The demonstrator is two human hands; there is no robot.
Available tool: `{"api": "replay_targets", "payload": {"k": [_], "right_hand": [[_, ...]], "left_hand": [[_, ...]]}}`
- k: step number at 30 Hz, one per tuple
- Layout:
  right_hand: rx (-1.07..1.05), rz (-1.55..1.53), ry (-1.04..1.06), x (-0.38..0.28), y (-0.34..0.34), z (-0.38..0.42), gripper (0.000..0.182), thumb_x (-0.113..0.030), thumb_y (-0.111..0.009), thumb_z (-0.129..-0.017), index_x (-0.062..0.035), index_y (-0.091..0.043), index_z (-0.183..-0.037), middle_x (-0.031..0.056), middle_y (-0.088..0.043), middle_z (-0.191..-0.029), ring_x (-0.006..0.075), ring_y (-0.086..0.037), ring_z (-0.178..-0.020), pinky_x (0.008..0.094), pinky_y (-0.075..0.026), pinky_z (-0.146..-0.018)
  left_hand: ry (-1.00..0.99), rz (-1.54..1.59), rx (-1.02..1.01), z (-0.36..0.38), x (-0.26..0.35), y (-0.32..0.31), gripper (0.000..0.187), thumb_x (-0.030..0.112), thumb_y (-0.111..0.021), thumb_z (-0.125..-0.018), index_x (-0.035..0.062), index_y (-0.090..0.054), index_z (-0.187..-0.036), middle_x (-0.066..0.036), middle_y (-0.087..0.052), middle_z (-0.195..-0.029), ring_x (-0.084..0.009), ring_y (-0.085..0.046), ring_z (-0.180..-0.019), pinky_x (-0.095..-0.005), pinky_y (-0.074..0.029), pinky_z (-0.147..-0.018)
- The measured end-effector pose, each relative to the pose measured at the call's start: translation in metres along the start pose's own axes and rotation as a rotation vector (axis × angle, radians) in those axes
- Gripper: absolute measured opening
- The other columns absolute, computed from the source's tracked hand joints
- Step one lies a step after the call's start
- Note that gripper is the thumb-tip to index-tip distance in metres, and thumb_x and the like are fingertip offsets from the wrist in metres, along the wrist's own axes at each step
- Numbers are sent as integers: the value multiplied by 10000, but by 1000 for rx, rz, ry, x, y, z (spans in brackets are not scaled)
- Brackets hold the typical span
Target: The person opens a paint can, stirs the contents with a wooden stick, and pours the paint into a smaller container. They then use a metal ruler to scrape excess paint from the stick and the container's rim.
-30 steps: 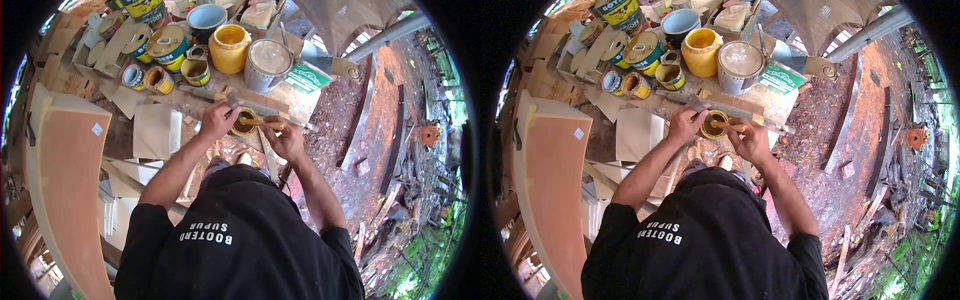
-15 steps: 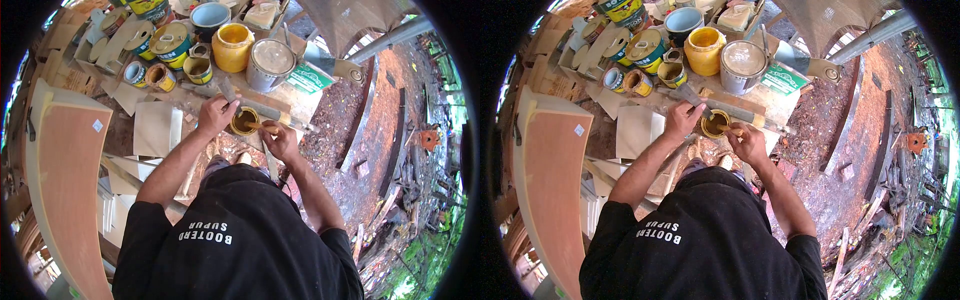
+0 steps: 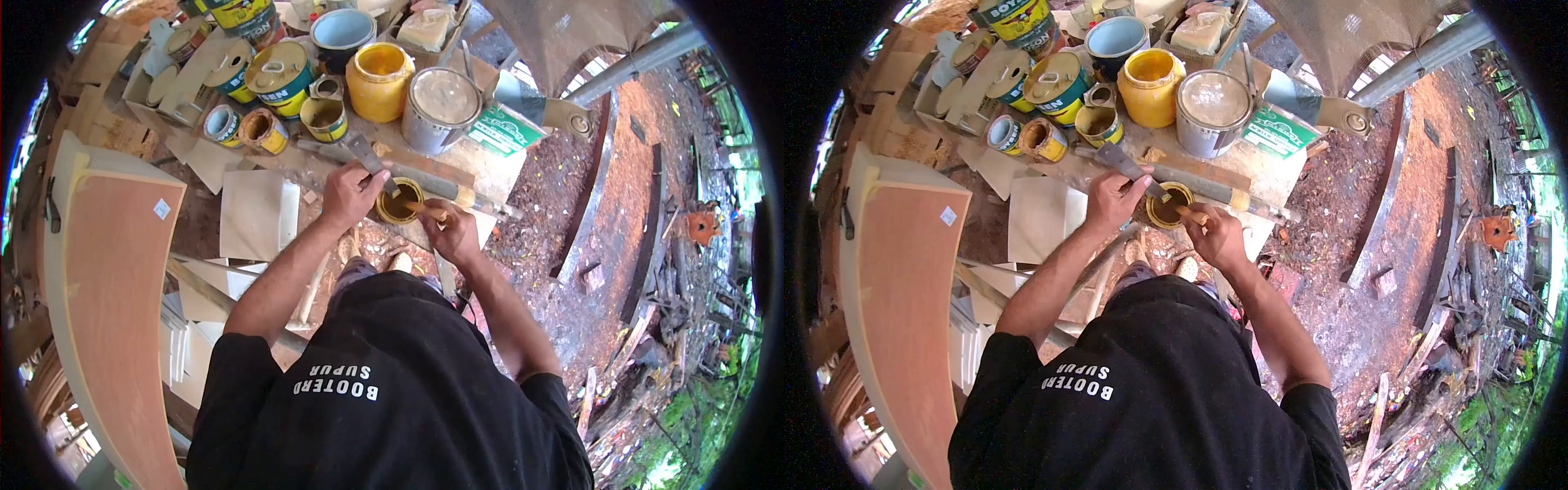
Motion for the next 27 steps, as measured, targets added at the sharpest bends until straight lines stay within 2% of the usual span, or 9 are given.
{"api": "replay_targets", "payload": {"k": [2, 3, 7, 10, 12, 14, 17, 21, 27], "right_hand": [[-56, -41, -109, 18, -9, 3, 320, -259, -795, -972, -53, -709, -1202, 235, -790, -970, 339, -796, -776, 420, -627, -670], [-131, -48, -136, 22, -13, 1, 397, -219, -744, -974, -70, -661, -1333, 265, -784, -1008, 382, -799, -856, 465, -634, -750], [-337, 111, -190, 37, -6, 7, 681, 3, -553, -882, -82, -507, -1556, 243, -771, -1190, 364, -785, -1029, 462, -601, -913], [-342, -35, -213, 61, 26, 11, 655, -12, -591, -883, -64, -536, -1533, 203, -778, -1213, 278, -772, -952, 396, -608, -856], [-207, -143, -400, 61, 60, 11, 561, -48, -623, -883, 29, -590, -1438, 185, -784, -1219, 251, -770, -963, 359, -614, -841], [-58, -515, -531, 48, 74, 9, 445, -111, -581, -995, 54, -593, -1407, 156, -796, -1060, 185, -736, -810, 318, -574, -674], [-80, -909, -673, 7, 77, 10, 376, -192, -570, -1044, 40, -627, -1334, 157, -788, -1012, 199, -722, -761, 305, -557, -630], [-191, -1273, -715, 12, 45, 14, 351, -288, -554, -1087, 6, -690, -1221, 139, -765, -1055, 224, -724, -910, 347, -569, -811], [1, -1367, -784, 34, 44, 19, 265, -177, -576, -1066, 31, -674, -1197, 115, -743, -1045, 246, -727, -957, 373, -591, -892]], "left_hand": [[40, 36, 1, 0, 0, 4, 171, 151, -761, -976, 56, -809, -1110, -149, -802, -1047, -323, -781, -926, -395, -597, -775], [37, 39, 20, -1, -1, 7, 165, 157, -757, -982, 57, -810, -1104, -150, -802, -1044, -322, -781, -923, -394, -595, -774], [8, 3, 72, -11, 2, 22, 163, 187, -744, -1006, 60, -809, -1085, -152, -799, -1027, -314, -781, -916, -396, -591, -768], [-22, -45, 30, -15, 24, 27, 188, 228, -739, -1019, 84, -809, -1118, -134, -794, -985, -297, -776, -894, -394, -591, -762], [-66, -51, -54, -15, 36, 20, 173, 220, -741, -1011, 105, -813, -1120, -123, -787, -985, -287, -771, -897, -390, -596, -761], [-267, -85, -96, -11, 64, 7, 146, 195, -744, -992, 125, -818, -1097, -115, -777, -1028, -272, -762, -939, -380, -603, -758], [-510, -251, -186, 1, 104, -26, 169, 124, -736, -902, 132, -784, -1064, -87, -702, -1062, -261, -712, -986, -398, -597, -776], [-659, -308, -299, 9, 154, -60, 267, 161, -680, -873, 100, -723, -1129, -74, -612, -1004, -271, -655, -985, -427, -562, -861], [-778, -239, -390, 22, 165, -107, 341, 160, -661, -904, 57, -735, -1220, -66, -647, -1033, -261, -651, -1010, -391, -533, -914]]}}
Point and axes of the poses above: each hand's wrist, its own z-axis away from the middle knuckle, its own y-axis out of the back of the hand, x = y × z, the point moved 9 cm from there along -z, towards the middle knuckle
